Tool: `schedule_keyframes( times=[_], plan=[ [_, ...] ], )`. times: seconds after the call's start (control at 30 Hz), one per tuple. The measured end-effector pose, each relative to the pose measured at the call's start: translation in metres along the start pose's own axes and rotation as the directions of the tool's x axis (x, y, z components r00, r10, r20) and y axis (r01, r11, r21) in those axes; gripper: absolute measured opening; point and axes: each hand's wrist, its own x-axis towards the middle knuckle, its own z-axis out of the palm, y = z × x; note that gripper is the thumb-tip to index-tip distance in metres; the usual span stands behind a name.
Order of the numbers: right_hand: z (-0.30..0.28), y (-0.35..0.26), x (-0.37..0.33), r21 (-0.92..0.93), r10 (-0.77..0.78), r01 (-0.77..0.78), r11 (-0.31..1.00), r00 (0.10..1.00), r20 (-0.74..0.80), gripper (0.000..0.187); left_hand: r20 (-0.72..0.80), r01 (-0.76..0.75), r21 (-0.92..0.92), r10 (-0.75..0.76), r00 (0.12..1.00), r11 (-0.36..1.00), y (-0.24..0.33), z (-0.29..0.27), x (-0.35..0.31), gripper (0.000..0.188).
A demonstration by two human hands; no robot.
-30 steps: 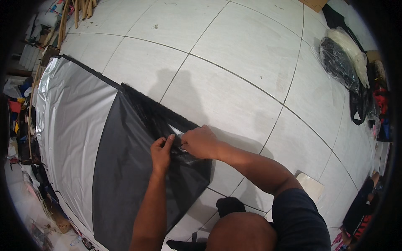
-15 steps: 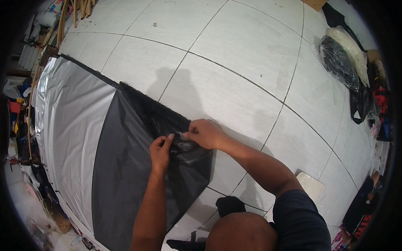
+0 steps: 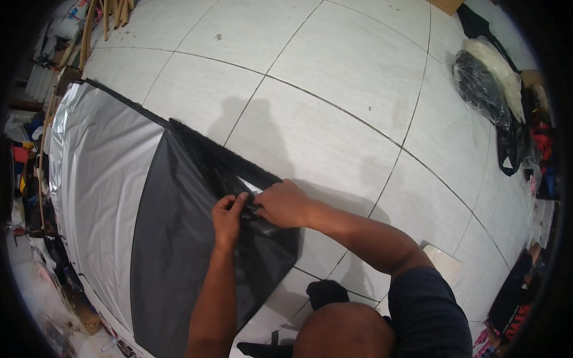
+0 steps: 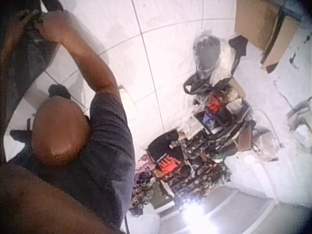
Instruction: The person applies adhesive to the edges of a fabric sheet and presses it onto another layer of material by hand.
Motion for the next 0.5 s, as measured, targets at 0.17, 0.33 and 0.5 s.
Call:
schedule_keyframes(
  times=[0.17,0.33,0.5],
  plan=[
    [-0.005,0.004,0.002,0.284,0.187,-0.181,0.942,0.982,0.005,0.031,-0.037,0.01,0.011,-0.01,0.999,1.0,0.001,-0.001,0.0,0.031],
    [0.003,0.013,0.001,0.367,0.246,-0.203,0.908,0.966,-0.074,0.041,-0.054,0.019,-0.013,-0.02,0.998,1.0,-0.001,-0.001,0.0,0.033],
    [-0.014,0.013,-0.001,0.371,0.319,-0.316,0.873,0.946,0.055,0.045,-0.013,0.025,0.007,-0.025,1.0,1.0,0.011,0.0,-0.002,0.032]
  ],
)
